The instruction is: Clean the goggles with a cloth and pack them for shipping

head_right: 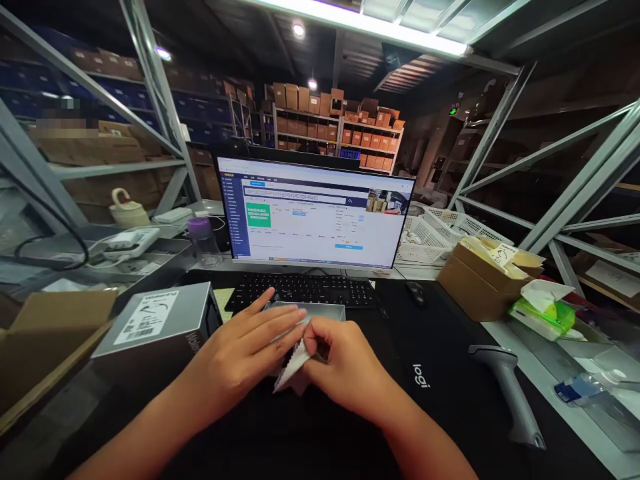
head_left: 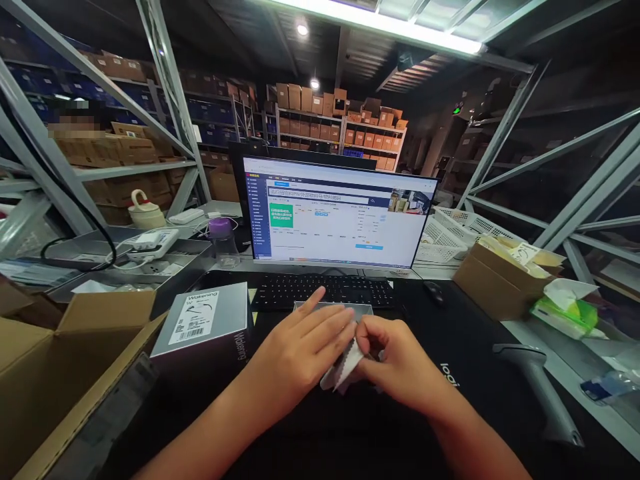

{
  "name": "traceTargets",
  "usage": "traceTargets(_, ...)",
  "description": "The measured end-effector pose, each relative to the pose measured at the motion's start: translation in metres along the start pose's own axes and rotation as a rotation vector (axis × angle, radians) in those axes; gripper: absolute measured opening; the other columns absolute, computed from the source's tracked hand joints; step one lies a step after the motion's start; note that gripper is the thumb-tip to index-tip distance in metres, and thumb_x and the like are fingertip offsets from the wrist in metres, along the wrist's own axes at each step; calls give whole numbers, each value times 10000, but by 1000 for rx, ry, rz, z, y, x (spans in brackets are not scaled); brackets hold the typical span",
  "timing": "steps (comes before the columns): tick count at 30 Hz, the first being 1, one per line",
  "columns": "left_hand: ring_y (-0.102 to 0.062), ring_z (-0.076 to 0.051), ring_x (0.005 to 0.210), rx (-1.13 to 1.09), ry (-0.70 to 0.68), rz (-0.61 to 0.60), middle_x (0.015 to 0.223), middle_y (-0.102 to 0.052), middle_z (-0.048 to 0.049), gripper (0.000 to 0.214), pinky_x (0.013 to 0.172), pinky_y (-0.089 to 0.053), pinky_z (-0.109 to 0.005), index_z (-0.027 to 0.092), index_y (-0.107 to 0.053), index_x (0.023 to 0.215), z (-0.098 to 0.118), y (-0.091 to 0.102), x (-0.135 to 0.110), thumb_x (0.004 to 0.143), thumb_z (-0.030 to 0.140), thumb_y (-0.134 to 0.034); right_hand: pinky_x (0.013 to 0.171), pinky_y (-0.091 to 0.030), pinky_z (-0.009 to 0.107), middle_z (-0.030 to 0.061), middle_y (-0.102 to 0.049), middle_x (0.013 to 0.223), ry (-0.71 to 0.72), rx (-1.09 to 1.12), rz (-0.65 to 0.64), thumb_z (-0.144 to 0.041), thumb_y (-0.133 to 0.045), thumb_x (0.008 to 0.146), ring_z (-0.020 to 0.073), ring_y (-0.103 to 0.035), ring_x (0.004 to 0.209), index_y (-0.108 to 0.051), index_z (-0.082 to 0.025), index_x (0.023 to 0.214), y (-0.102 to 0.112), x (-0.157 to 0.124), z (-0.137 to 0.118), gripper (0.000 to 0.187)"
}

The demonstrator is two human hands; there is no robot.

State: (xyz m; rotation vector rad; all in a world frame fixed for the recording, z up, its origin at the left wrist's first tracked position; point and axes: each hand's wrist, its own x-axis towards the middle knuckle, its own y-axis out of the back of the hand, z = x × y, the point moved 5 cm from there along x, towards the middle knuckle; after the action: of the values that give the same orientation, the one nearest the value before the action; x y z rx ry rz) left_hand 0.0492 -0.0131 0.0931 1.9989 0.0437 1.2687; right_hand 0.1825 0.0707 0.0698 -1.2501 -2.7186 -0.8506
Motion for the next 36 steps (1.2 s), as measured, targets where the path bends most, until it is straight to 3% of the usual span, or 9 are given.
traceTargets(3, -566, -298, 1247, 116, 220, 112, 1305, -619, -179, 470, 1061, -485, -529, 132, -548, 1320, -6, 11, -3, 864, 49, -624, 531, -330, 196, -57, -467, 609, 14, 147, 118, -51, -525, 654, 101, -428, 594, -405, -213, 630, 11, 2, 1, 203)
traceTargets(6, -618, -245, 1088, 117, 383, 217, 1129, -669, -113, 430, 952, -536, -430, 184, -578, 1267, -4, 21, -6, 857, 55, -604, 530, -347, 198, -61, -460, 593, 24, 355, 243, -103, -578, 652, 98, -431, 573, -405, -218, 625, 22, 5, 2, 209)
traceTargets(8, -623, -246, 1061, 75, 394, 156, 1106, -669, -108, 415, 922, -546, -409, 175, -569, 1258, 3, 14, -6, 848, 113, -581, 527, -350, 194, -68, -463, 582, 32, 478, 270, -127, -631, 628, 90, -417, 554, -413, -217, 625, 20, 7, 1, 236)
traceTargets(12, -627, -321, 1044, 173, 426, 58, 1133, -641, -180, 511, 847, -567, -462, 88, -512, 1261, 16, -10, -9, 804, 306, -578, 500, -329, 185, -83, -454, 557, -8, 632, 212, -116, -664, 558, 71, -374, 512, -419, -216, 619, -5, 8, -1, 272)
traceTargets(17, -587, -339, 1094, 331, 404, 99, 1172, -619, -195, 335, 911, -514, -498, 106, -535, 1173, 18, -20, -14, 884, 267, -586, 478, -252, 185, -83, -414, 493, -18, 389, 375, -78, -649, 507, 66, -322, 510, -401, -199, 495, -17, 0, 0, 276)
traceTargets(20, -549, -312, 1163, 148, 398, 58, 1260, -566, -176, 335, 971, -497, -485, 148, -522, 1196, 12, -18, -14, 869, 165, -589, 462, -239, 178, -86, -406, 469, -15, 397, 434, -58, -662, 493, 57, -307, 492, -384, -194, 467, -7, -1, 3, 310)
traceTargets(25, -500, -285, 1290, -215, 454, -104, 1442, -434, -106, 447, 1006, -512, -430, 245, -530, 1128, 1, -22, -14, 739, 25, -561, 443, -319, 160, -87, -470, 481, -89, 772, 336, -172, -864, 506, 49, -379, 456, -363, -202, 539, 9, 11, 14, 502)
traceTargets(28, -507, -254, 1321, -353, 514, -154, 1482, -406, -90, 559, 996, -533, -366, 271, -486, 1188, -3, -28, -15, 710, -14, -535, 435, -363, 148, -84, -504, 497, -126, 922, 297, -264, -926, 511, 49, -434, 448, -386, -198, 582, 10, 19, 20, 548)
traceTargets(36, -543, -275, 1309, -374, 577, -191, 1522, -385, -107, 706, 987, -552, -403, 302, -380, 1303, -6, -45, -21, 708, -40, -547, 445, -464, 159, -80, -535, 559, 30, 816, 428, -366, -846, 710, 61, -502, 460, -450, -204, 703, 18, 18, 20, 428)
